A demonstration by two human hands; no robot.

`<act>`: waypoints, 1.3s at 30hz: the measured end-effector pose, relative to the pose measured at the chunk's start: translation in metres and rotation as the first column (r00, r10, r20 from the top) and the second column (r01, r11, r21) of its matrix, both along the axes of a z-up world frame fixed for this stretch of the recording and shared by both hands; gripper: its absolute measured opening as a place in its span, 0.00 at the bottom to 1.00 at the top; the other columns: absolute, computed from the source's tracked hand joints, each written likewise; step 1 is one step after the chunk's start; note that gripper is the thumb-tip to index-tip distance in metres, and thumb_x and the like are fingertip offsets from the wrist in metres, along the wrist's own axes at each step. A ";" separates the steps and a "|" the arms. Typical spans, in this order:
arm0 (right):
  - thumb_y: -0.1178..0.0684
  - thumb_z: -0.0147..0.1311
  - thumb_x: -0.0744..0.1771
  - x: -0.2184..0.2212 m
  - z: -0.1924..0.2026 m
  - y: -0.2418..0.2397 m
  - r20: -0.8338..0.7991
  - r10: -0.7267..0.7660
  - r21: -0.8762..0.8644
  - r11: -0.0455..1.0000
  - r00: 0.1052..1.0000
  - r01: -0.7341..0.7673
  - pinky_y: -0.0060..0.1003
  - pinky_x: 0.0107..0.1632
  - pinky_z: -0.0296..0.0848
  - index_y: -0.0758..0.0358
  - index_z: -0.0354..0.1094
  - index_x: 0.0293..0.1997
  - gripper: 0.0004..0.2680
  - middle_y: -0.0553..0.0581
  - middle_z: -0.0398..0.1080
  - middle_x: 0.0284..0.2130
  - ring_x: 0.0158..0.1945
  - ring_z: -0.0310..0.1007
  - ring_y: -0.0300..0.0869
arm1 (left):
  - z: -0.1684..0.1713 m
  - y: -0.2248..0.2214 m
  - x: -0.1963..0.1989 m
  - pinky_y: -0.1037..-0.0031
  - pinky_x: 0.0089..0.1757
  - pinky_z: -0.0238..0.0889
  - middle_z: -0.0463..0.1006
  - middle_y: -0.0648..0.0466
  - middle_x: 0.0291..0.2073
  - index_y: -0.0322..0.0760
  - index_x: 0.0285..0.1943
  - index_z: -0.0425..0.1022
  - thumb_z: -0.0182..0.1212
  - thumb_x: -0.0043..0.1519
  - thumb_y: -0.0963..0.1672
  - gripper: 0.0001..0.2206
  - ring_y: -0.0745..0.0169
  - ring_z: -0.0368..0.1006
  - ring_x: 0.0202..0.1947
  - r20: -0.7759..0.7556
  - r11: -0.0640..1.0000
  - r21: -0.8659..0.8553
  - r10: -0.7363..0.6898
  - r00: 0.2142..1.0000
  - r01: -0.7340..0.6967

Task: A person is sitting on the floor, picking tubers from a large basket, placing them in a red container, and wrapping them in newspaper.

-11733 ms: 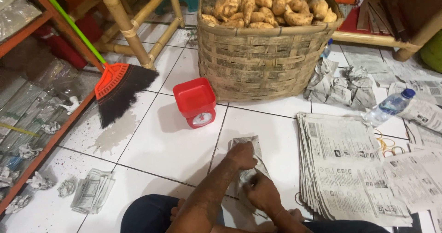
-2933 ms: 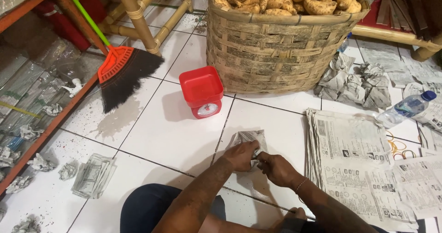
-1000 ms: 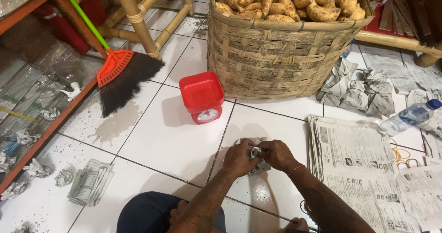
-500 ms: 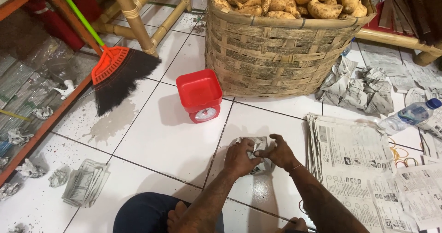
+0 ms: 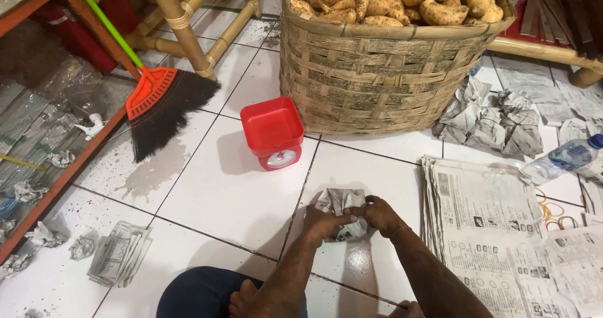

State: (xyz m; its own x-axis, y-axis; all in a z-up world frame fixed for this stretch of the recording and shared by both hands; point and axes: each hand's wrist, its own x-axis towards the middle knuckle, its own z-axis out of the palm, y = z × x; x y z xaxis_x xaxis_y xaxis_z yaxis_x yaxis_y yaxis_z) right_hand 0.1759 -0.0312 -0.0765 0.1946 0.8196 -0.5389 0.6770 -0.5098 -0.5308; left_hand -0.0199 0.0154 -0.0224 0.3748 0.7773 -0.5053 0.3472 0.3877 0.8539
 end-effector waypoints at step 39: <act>0.52 0.63 0.64 -0.066 0.134 -0.100 -0.553 -0.638 -0.120 0.697 0.535 0.707 0.40 0.40 0.80 0.83 0.72 0.53 0.19 0.75 0.79 0.40 0.38 0.81 0.55 | 0.012 -0.058 -0.027 0.78 0.32 0.73 0.81 0.50 0.34 0.29 0.54 0.75 0.78 0.47 0.45 0.26 0.63 0.78 0.29 0.137 0.930 -0.156 -0.313 0.940 0.332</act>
